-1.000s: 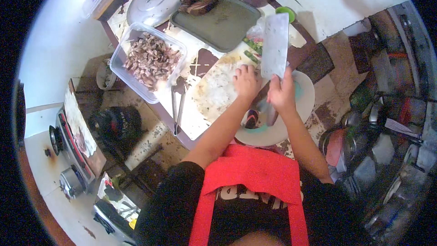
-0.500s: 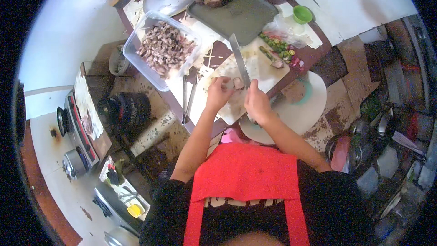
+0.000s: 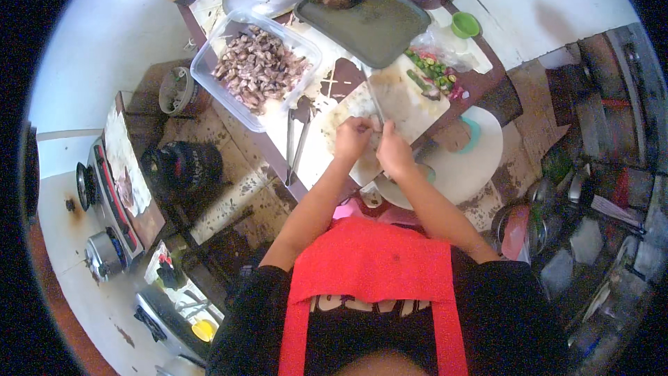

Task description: The person slices pieces of cooked meat into smaller bits on a cutting board using a large knife and places the sliced meat into a plastic container.

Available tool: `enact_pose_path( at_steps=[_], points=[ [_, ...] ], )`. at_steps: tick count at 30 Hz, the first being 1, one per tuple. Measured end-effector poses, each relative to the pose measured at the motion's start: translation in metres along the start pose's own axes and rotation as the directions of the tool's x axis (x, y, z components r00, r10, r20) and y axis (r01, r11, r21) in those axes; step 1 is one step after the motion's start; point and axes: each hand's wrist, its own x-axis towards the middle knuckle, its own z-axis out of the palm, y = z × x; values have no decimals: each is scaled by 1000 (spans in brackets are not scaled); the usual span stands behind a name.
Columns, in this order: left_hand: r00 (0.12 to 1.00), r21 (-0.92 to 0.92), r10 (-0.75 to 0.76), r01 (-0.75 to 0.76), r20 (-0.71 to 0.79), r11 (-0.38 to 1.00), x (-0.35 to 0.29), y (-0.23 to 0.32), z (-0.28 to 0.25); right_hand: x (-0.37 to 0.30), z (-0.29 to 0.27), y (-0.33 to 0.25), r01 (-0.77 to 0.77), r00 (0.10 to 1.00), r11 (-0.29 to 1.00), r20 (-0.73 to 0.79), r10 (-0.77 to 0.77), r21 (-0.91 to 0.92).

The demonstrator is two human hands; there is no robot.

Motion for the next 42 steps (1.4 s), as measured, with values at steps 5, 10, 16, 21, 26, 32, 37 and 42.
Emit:
enact_pose_path(
  at_steps=[5, 10, 16, 21, 26, 32, 37, 42],
  points=[
    [997, 17, 57, -56, -56, 998, -2, 0, -1, 1, -15, -13, -19, 1000, 995, -11, 20, 102],
    [999, -36, -3, 2, -47, 999, -2, -2, -1, -4, 3, -6, -50, 995, 999, 89, 49, 14],
    [993, -69, -30, 22, -113, 997, -7, 4, -6, -2, 10, -6, 67, 997, 991, -45, -62, 116],
    [953, -58, -135, 124, -270, 991, -18, 3, -31, -1, 5, -1, 23, 999, 994, -38, -19, 110],
    [945, -73, -121, 103, -303, 992, -18, -10, -33, -5, 2, -10, -78, 993, 994, 96, 71, 76],
    [999, 184, 44, -49, 27, 982, -7, 1, -22, -6, -29, 4, -74, 994, 983, 97, 58, 168],
    [991, 249, 71, -99, 117, 963, 5, 27, 25, -11, -15, 45, -134, 991, 991, 24, 134, -16],
    [999, 15, -11, 11, 48, 1000, 6, 26, 22, -13, 9, 22, -81, 993, 990, 98, 70, 114]
  ],
)
